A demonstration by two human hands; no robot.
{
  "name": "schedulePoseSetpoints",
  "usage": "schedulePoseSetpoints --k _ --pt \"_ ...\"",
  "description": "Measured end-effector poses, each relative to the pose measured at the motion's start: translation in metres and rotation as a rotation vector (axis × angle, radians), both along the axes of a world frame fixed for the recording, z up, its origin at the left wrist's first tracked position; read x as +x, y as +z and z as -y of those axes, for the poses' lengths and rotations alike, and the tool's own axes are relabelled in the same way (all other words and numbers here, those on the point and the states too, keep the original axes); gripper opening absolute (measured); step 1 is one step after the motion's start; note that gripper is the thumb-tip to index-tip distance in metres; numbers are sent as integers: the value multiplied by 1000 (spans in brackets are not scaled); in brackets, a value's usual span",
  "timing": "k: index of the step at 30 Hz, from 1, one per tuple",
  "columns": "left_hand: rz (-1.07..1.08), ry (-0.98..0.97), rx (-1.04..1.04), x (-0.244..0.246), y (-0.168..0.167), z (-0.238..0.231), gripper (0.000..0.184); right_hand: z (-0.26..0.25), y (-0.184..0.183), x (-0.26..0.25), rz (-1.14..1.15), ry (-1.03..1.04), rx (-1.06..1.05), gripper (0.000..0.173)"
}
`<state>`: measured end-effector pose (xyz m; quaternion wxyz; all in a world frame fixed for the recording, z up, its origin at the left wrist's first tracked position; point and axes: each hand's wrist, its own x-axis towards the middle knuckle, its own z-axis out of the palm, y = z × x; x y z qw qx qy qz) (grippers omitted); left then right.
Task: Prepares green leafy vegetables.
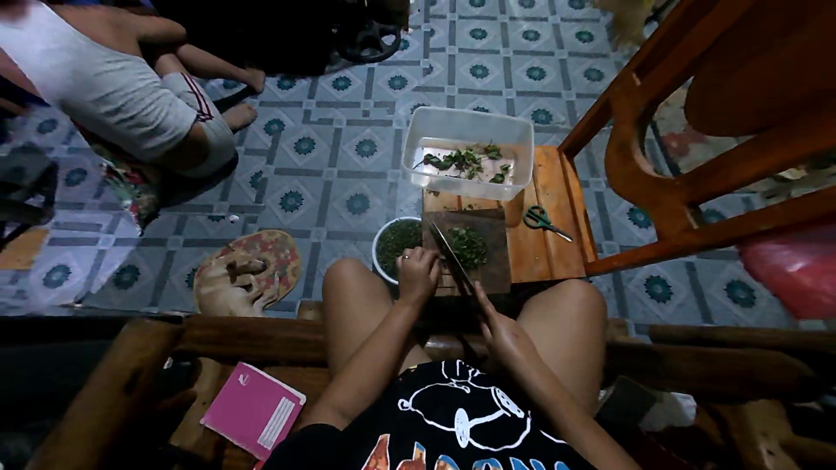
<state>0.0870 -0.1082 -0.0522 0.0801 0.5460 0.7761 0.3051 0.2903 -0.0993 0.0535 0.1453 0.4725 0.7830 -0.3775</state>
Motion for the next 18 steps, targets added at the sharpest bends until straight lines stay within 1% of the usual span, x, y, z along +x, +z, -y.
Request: schedulePoseSetpoints --k 3,6,8,10,15,18 --pt "1 0 -13 1 -1 -4 19 7 6 6 7 18 9 68" --pt "-16 -27 39 4 -5 -5 17 9 1 7 56 29 -20 69" --pt "-13 -24 76 4 -8 -4 16 9 1 7 38 24 -16 69" --pt "23 -13 85 1 -8 0 17 10 2 6 4 26 3 68" --pt "108 28 124 -7 -6 2 20 7 2 4 36 29 -15 67" --pt "201 75 101 -10 -7 4 23 9 1 6 6 27 1 67"
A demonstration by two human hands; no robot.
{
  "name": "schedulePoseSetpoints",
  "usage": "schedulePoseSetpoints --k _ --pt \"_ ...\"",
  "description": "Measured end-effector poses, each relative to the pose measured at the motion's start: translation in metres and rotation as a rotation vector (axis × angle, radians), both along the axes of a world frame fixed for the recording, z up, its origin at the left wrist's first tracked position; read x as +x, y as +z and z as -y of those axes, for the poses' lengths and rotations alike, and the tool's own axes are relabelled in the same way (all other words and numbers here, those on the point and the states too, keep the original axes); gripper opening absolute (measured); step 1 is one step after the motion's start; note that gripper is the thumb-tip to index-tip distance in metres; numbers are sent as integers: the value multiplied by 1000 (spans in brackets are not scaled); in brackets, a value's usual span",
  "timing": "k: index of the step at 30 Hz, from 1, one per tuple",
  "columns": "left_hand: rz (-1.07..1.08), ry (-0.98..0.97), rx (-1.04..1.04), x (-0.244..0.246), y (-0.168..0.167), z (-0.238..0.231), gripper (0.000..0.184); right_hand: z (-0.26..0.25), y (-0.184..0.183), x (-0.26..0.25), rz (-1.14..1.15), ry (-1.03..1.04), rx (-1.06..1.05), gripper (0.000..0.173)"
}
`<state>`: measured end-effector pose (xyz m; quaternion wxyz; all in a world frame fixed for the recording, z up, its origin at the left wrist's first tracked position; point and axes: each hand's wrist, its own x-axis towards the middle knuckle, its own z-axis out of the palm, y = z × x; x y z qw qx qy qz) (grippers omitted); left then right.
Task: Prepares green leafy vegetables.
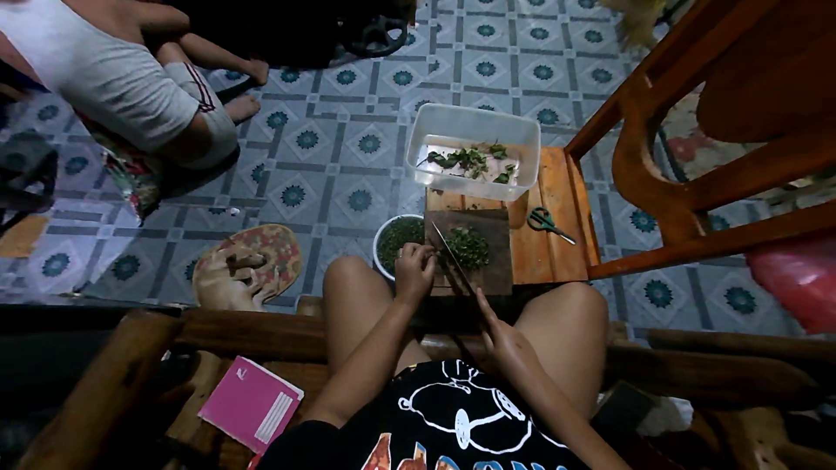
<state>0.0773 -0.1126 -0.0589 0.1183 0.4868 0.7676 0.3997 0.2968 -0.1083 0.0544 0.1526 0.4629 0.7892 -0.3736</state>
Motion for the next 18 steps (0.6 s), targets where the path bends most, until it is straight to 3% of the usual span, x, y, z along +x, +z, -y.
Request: schedulePoseSetpoints --k 9,18 --pt "223 51 -44 -8 1 7 27 0 0 1 38 9 -17 70" --pt "261 34 -88 -5 3 3 26 0 9 2 79 3 -26 72"
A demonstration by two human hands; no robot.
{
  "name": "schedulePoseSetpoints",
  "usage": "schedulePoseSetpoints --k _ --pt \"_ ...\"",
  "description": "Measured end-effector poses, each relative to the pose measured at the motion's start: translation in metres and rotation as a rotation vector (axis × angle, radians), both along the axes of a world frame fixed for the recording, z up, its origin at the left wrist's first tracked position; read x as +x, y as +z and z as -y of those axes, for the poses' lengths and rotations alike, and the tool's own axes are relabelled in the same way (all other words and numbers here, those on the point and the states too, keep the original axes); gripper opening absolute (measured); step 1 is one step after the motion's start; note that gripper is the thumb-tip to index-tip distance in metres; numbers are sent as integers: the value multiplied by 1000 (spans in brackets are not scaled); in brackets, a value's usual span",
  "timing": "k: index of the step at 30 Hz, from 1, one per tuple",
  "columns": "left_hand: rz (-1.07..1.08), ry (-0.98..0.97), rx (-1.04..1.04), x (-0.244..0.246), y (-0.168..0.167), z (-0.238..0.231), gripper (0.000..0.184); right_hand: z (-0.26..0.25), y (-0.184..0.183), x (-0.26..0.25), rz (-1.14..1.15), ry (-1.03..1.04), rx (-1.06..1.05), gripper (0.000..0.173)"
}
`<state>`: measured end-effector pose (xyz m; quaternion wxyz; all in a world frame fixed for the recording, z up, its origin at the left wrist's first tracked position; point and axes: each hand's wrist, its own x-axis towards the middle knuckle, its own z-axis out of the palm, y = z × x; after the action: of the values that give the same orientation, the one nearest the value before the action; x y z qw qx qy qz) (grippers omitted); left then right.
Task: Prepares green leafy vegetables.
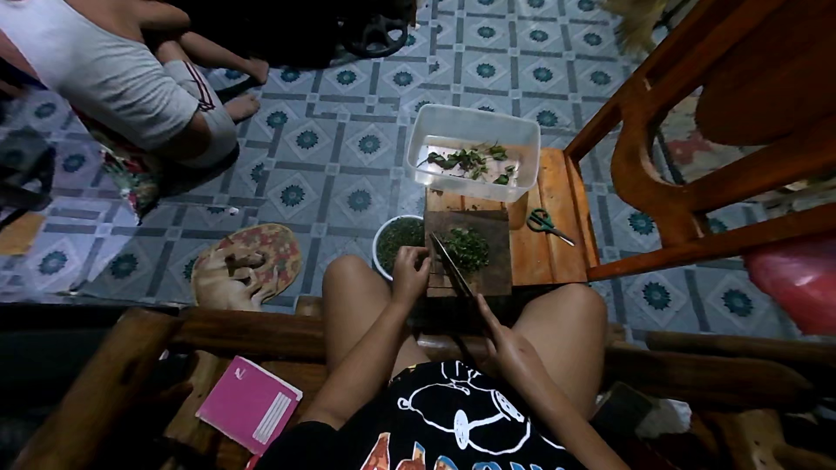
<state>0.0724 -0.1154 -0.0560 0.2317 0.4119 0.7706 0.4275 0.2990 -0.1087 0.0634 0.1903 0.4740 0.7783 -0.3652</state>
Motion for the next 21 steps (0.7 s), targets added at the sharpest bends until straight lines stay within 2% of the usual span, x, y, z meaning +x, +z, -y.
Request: schedulePoseSetpoints --k 21 --pt "-40 -40 37 2 -1 1 22 3 6 4 13 13 17 73"
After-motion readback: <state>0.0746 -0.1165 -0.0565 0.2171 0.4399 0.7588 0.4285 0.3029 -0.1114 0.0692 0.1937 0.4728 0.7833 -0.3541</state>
